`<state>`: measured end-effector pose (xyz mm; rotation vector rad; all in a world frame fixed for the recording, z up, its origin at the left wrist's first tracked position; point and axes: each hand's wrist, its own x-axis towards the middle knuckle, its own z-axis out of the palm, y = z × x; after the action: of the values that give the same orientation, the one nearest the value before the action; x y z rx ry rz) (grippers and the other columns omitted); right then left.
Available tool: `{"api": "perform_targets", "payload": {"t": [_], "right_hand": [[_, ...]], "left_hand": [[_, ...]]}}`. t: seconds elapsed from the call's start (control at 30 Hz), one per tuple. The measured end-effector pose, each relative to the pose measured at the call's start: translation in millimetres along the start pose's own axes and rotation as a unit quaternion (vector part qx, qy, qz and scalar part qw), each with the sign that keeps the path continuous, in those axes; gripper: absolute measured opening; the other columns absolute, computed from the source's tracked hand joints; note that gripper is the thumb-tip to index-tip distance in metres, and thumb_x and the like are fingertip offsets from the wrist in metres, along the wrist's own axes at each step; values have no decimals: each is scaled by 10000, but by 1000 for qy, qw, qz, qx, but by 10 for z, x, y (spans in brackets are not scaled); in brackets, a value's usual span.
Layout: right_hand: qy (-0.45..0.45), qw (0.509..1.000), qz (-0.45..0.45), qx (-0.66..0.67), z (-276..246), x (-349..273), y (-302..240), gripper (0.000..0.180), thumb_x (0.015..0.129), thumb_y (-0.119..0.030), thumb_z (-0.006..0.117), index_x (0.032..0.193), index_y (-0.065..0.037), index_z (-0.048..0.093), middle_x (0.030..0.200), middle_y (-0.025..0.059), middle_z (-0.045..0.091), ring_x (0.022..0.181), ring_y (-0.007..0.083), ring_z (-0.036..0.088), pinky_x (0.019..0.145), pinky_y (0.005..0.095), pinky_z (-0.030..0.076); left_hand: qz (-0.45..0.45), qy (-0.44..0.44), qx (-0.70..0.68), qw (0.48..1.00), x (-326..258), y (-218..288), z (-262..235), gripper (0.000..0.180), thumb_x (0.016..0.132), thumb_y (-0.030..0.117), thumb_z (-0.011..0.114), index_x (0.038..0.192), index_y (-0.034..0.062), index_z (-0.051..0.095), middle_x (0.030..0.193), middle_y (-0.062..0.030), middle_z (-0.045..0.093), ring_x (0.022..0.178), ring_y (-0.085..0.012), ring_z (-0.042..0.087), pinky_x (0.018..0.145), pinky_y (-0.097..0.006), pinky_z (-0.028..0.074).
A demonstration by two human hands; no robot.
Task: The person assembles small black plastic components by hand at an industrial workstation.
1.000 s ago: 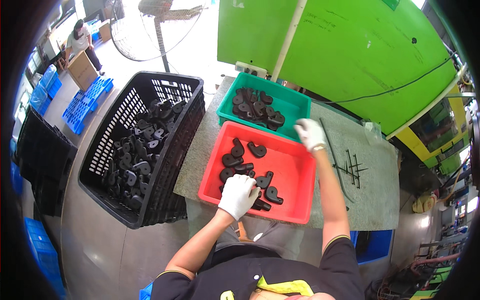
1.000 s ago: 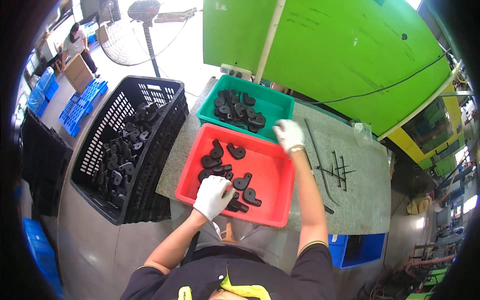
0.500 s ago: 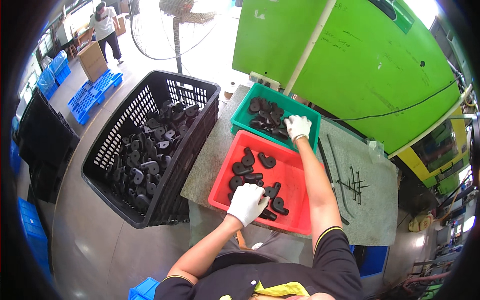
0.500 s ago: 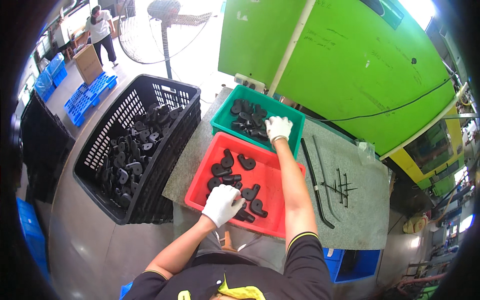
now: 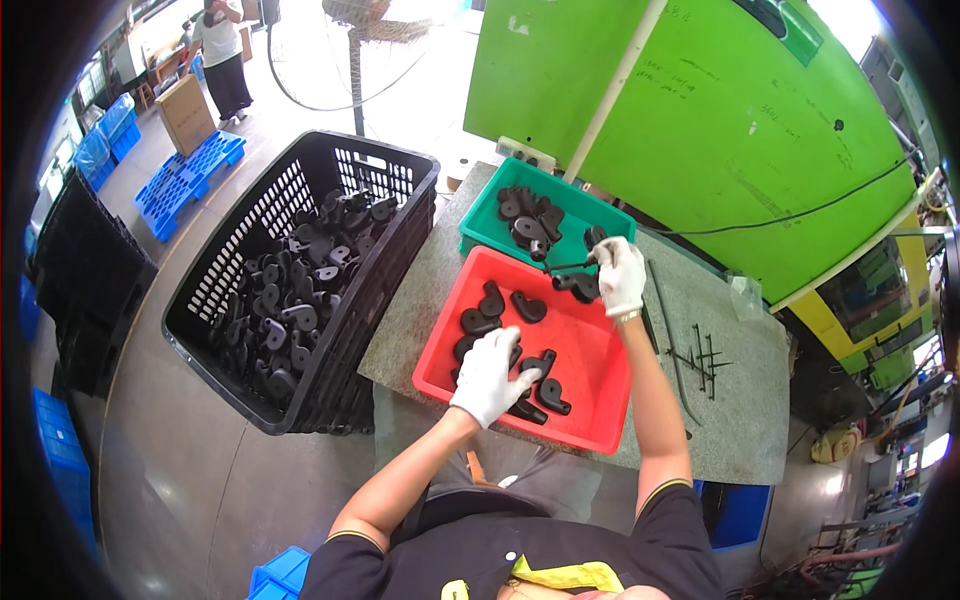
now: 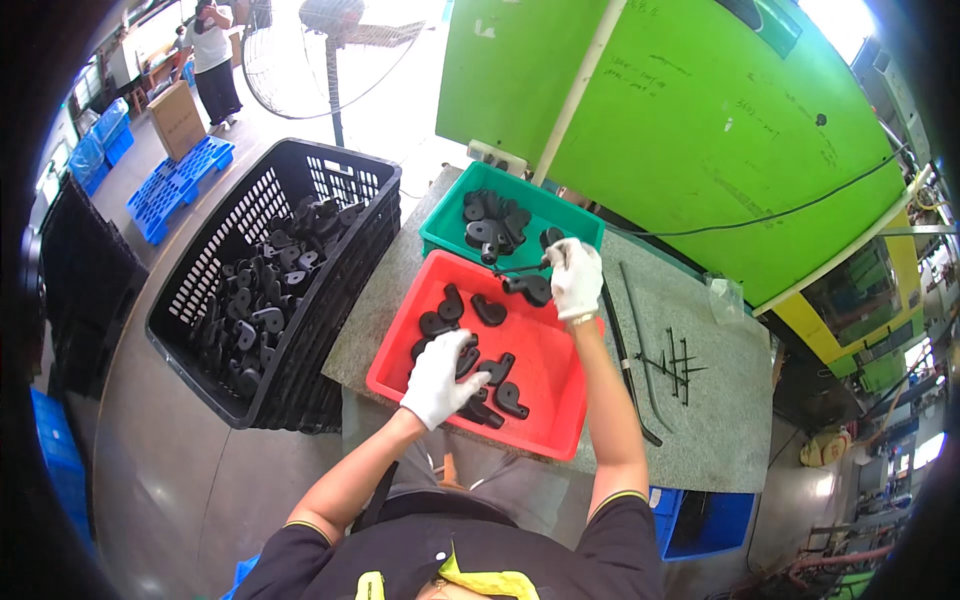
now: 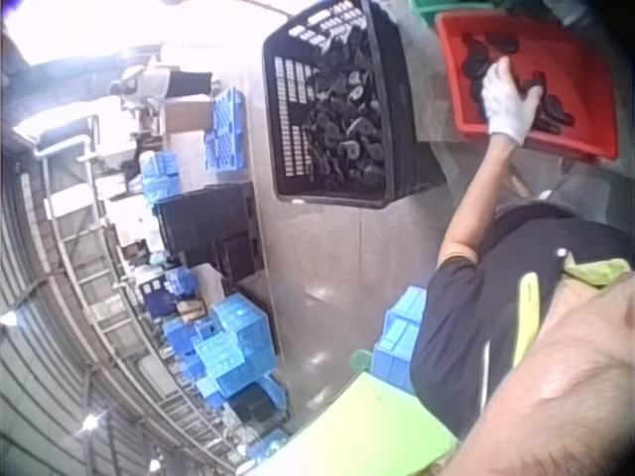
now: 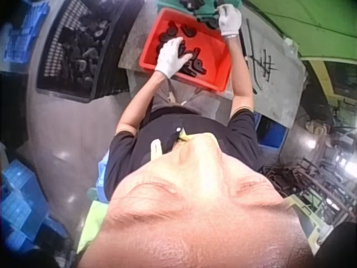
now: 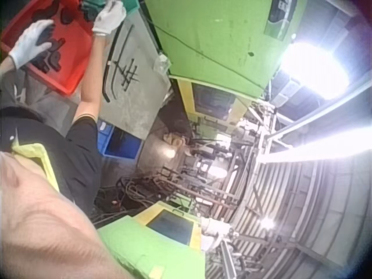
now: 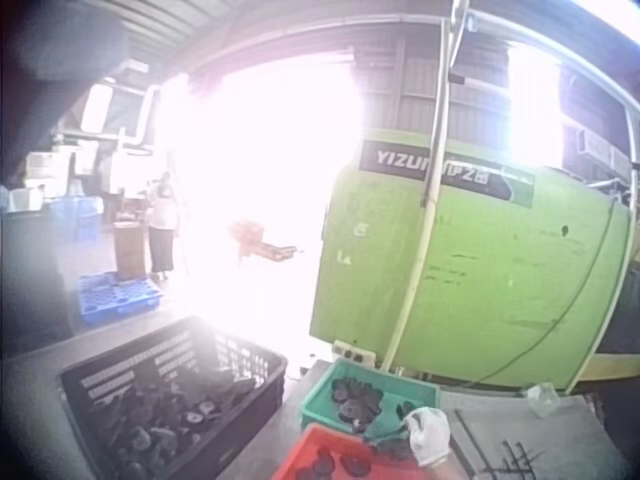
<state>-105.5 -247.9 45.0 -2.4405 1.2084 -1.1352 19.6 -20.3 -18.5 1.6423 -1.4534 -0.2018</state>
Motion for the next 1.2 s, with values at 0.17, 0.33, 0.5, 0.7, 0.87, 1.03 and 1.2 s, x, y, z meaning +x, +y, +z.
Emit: {"api": "perform_targets", "payload": {"t": [0.17, 0.33, 0.5, 0.7, 0.87, 1.03, 1.2], "right_hand": [[54, 995, 42, 71, -74, -757, -472, 19, 808, -111, 681, 793, -118, 672, 754, 46, 654, 800, 250, 568, 787, 361, 443], [23, 995, -21, 91, -77, -1054, -480, 33, 831, -99, 656, 819, -103, 687, 792, 38, 650, 817, 211, 572, 779, 336, 433], [-145, 951, 40, 271, -74, -1059, -259, 115, 812, -112, 653, 912, -98, 709, 888, 42, 671, 872, 237, 587, 860, 353, 420], [-169, 957, -1, 236, 121, -1108, -9, 270, 837, -264, 638, 1051, -106, 685, 950, 45, 653, 980, 236, 539, 863, 382, 430], [-171, 972, -61, 147, 32, -1084, -131, 137, 851, -214, 635, 910, -122, 718, 833, 22, 647, 831, 225, 528, 760, 362, 421], [-185, 930, 94, 304, -67, -1120, -227, 136, 862, -121, 596, 846, -35, 699, 784, 106, 664, 790, 220, 641, 694, 330, 484], [-156, 874, 155, 433, 104, -1265, -195, 129, 947, -153, 557, 984, -42, 612, 822, 3, 602, 764, 98, 542, 700, 264, 453]], "left_hand": [[-209, 1, -494, 844, 331, 304, -57, 1159, 730, 91, 773, 1515, 223, -69, 1327, -199, 428, 1021, -250, 604, 839, -397, 537], [-193, 72, -531, 822, 360, 220, 165, 838, 791, -4, 682, 1457, 168, 203, 1105, -131, 621, 904, -161, 642, 815, -298, 536], [-185, 59, -620, 760, 301, 213, 96, 620, 834, -33, 616, 1351, 133, 317, 1129, -141, 630, 888, -148, 653, 819, -281, 529], [-196, 27, -656, 728, 325, 200, 160, 596, 832, -28, 615, 1340, 141, 353, 1100, -105, 627, 844, -120, 627, 735, -251, 533], [-196, -54, -598, 775, 368, 146, 57, 685, 785, 115, 725, 1366, 160, 366, 1144, -92, 582, 946, -127, 594, 750, -273, 525], [-122, -52, -311, 941, 399, -119, 136, 818, 676, 309, 826, 1358, 156, 400, 1312, -131, 431, 1139, -173, 499, 894, -368, 464], [-85, -46, -438, 894, 392, 99, 143, 715, 678, 103, 809, 1278, 114, 421, 1332, -73, 423, 1216, -190, 447, 953, -352, 426]]}}
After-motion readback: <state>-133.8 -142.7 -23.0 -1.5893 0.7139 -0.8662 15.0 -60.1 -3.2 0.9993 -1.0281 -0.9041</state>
